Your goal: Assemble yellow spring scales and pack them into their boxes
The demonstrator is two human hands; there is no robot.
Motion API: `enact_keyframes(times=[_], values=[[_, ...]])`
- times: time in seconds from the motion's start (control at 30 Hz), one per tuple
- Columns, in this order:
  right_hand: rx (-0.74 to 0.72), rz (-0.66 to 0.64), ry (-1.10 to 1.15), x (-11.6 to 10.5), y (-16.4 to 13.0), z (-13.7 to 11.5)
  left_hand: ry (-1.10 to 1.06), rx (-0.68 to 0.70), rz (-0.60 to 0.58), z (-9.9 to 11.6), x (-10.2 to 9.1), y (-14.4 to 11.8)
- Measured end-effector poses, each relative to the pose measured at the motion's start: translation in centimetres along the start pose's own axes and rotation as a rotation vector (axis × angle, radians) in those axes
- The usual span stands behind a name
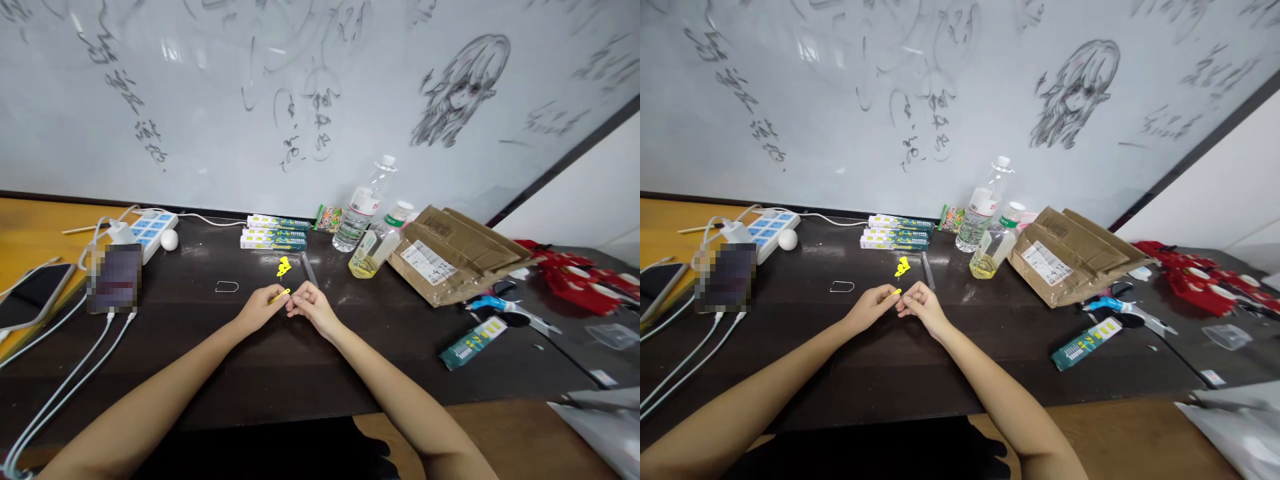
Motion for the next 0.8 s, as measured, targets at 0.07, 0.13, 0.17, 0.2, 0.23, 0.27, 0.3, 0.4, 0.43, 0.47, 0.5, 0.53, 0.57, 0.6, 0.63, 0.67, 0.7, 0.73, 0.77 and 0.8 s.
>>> enact_keyframes(times=[0.07,0.13,0.17,0.2,0.23,0.27,0.3,0.4,0.43,0.47,0.5,0.53,0.57,0.6,0.63,0.67,0.7,0.73,0.77,0.8], values=[[-0.026,-0.019,-0.072,0.0,0.0,0.1,-0.007,-0.019,-0.017,-0.1,0.2,0.1],[-0.149,0.014,-0.228,-0.5,0.0,-0.9,0.018,-0.027,0.006,-0.3,-0.1,0.2],[-0.259,0.045,-0.342,-0.8,-0.2,-1.9,0.035,-0.028,0.027,-0.4,-0.3,0.3],[-0.39,0.077,-0.478,-0.8,-0.6,-3.1,0.051,-0.03,0.047,-0.5,-0.6,0.4],[-0.527,0.1,-0.627,-0.6,-1.1,-4.3,0.066,-0.032,0.065,-0.6,-0.8,0.5],[-0.654,0.107,-0.778,-0.1,-1.7,-5.1,0.079,-0.034,0.075,-0.7,-0.9,0.6],[-0.756,0.095,-0.921,0.6,-2.2,-5.6,0.087,-0.035,0.073,-0.8,-0.9,0.6],[-0.942,0.038,-1.245,2.2,-3.2,-5.5,0.094,-0.041,0.015,-0.9,-0.3,0.4],[-0.986,0.027,-1.313,2.5,-3.4,-5.3,0.095,-0.042,-0.009,-0.9,0.0,0.3],[-1.023,0.02,-1.365,2.8,-3.6,-5.1,0.098,-0.043,-0.03,-0.9,0.2,0.3],[-1.053,0.015,-1.401,3.0,-3.7,-5.0,0.101,-0.041,-0.043,-0.8,0.4,0.2],[-1.074,0.01,-1.42,3.1,-3.8,-5.0,0.106,-0.037,-0.051,-0.7,0.5,0.1],[-1.079,0.006,-1.423,3.2,-3.8,-5.0,0.109,-0.03,-0.055,-0.6,0.6,0.1],[-1.066,0.008,-1.407,3.2,-3.8,-5.0,0.11,-0.022,-0.057,-0.4,0.6,0.0],[-1.035,0.023,-1.366,3.0,-3.7,-5.2,0.11,-0.011,-0.056,-0.2,0.6,0.0],[-0.987,0.047,-1.298,2.7,-3.5,-5.4,0.11,0.002,-0.054,0.0,0.6,0.0],[-0.92,0.075,-1.204,2.2,-3.2,-5.5,0.111,0.015,-0.046,0.2,0.5,0.0],[-0.831,0.099,-1.087,1.7,-2.8,-5.5,0.116,0.028,-0.039,0.4,0.4,-0.1],[-0.724,0.115,-0.953,1.0,-2.3,-5.1,0.126,0.041,-0.032,0.5,0.2,-0.1],[-0.606,0.118,-0.809,0.4,-1.8,-4.5,0.142,0.052,-0.028,0.6,0.2,-0.1]])
Point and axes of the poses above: each hand's wrist, its own y-axis towards the middle knuckle, its own x-axis out of the palm, z = x × y, the point moved 10 cm from there along y, towards the middle knuckle, and after that the axes turned 12 degrees about z, right-handed, at the moved point
